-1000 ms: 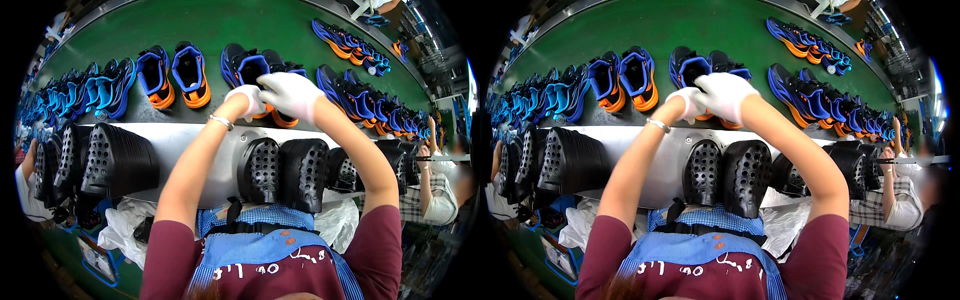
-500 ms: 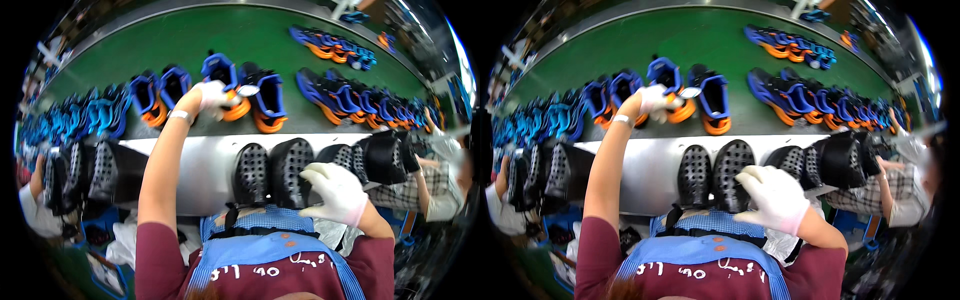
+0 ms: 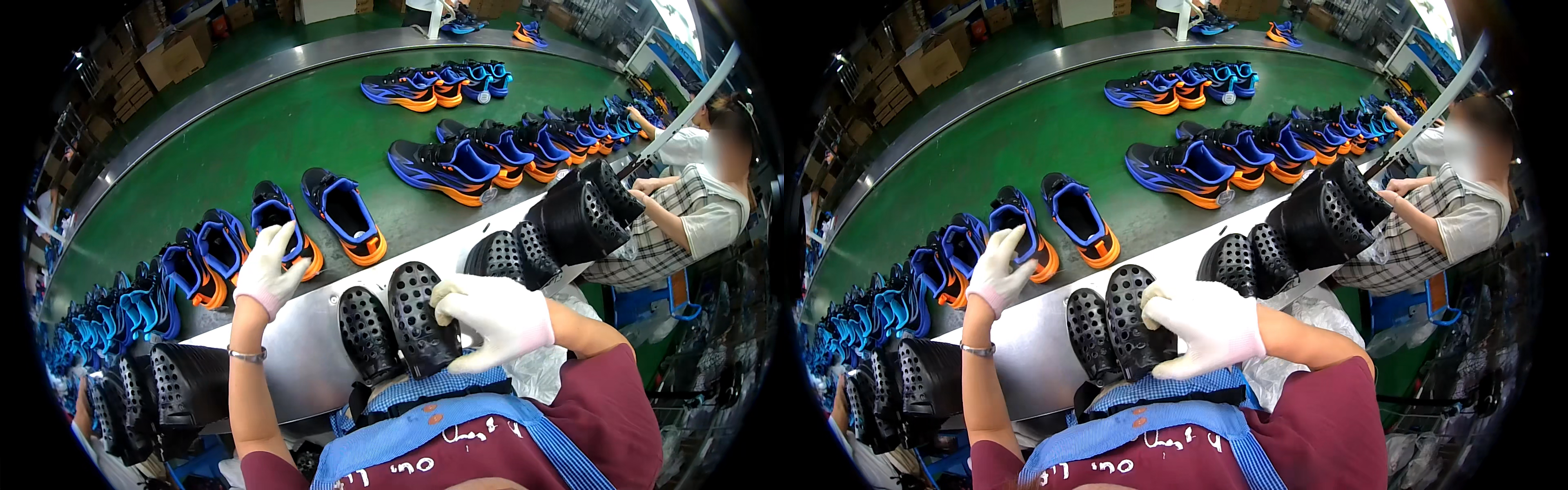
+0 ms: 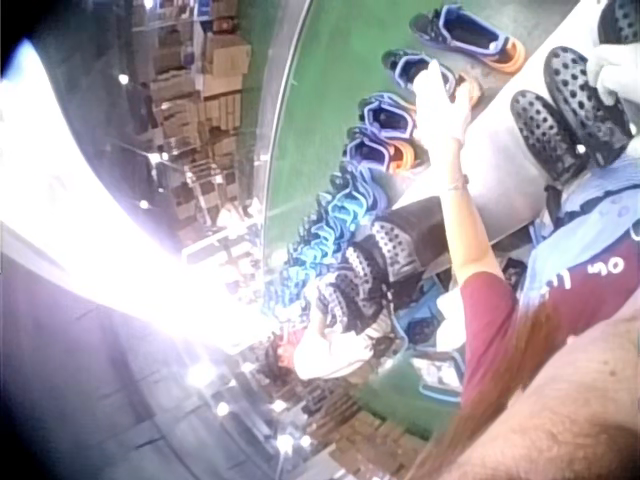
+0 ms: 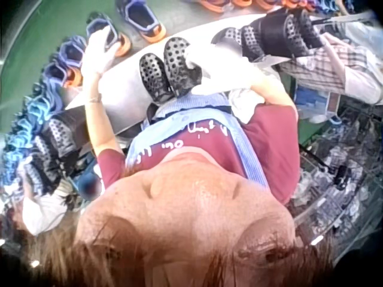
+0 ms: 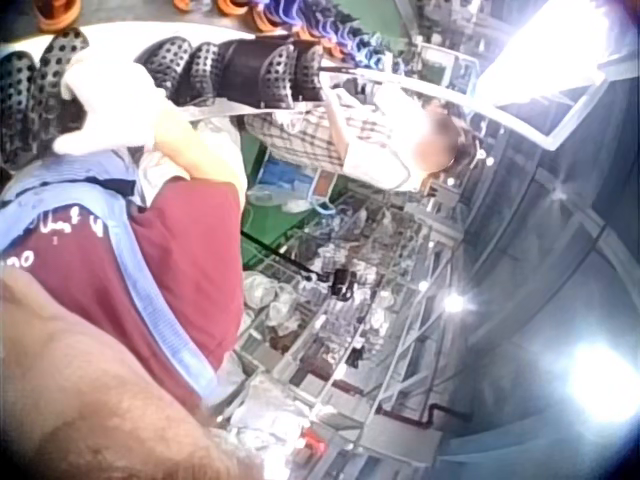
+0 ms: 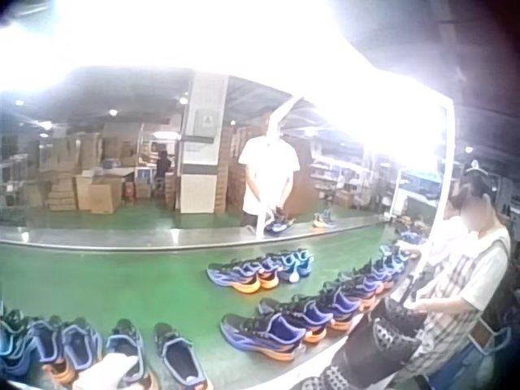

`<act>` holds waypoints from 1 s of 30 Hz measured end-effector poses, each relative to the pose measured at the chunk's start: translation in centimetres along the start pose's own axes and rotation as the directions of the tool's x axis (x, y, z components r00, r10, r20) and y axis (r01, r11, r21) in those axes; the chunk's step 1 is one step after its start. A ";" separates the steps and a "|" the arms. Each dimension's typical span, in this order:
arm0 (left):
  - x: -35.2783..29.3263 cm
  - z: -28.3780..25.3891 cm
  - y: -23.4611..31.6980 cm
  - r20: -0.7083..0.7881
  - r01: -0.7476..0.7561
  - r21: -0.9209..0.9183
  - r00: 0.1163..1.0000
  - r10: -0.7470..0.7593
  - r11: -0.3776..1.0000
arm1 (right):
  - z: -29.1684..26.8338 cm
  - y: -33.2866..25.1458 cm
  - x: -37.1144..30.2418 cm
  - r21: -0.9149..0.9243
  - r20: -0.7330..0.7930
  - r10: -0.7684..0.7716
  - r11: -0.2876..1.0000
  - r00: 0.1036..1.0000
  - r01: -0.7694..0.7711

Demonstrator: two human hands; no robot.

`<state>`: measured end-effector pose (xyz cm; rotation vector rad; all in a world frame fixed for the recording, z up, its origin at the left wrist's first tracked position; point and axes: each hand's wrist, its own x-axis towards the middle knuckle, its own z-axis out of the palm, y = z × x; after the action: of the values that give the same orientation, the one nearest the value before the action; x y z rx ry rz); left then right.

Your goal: The person takes a black plastic shoe component from a stack, places it onto a blue and black shoe on a conveyor belt, and presses it down by hand. The person repeats this process for several shoes moving along the assembly line.

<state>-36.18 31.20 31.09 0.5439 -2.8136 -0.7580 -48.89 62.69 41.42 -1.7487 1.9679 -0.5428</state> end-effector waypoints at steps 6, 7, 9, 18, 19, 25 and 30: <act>-1.1 -0.5 4.9 0.177 0.084 -0.909 0.964 0.198 0.407 | -3.2 -0.6 1.1 0.035 -0.099 -0.154 0.987 0.983 0.158; -1.1 -0.6 5.5 0.177 0.090 -0.962 0.922 0.343 0.256 | -3.7 -1.0 1.8 0.019 -0.129 -0.201 0.979 0.971 0.205; -1.3 0.4 6.2 0.181 0.186 -0.982 0.854 0.488 0.038 | -4.2 -1.8 3.3 0.043 -0.168 -0.238 0.968 0.957 0.248; -1.2 2.2 3.6 0.035 0.055 -0.994 0.979 0.200 -0.096 | -2.5 -0.4 9.5 0.169 -0.087 0.058 0.985 0.995 -0.042; -1.2 2.2 3.7 0.022 0.032 -0.996 0.992 0.123 -0.081 | -2.0 -0.2 9.9 0.133 -0.123 0.082 0.989 0.989 -0.065; 0.1 3.2 2.9 0.001 -0.001 -0.977 1.000 -0.007 -0.213 | 0.4 1.6 12.7 -0.092 -0.280 0.071 0.991 0.957 -0.100; 2.1 4.4 2.9 0.025 0.033 -0.950 0.999 0.030 -0.311 | 0.0 3.0 13.9 -0.276 -0.323 -0.011 0.957 0.946 -0.083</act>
<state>-40.11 34.68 28.93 0.0895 -0.9878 -2.5942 -52.68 49.25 38.68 -1.8850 2.4048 -0.5842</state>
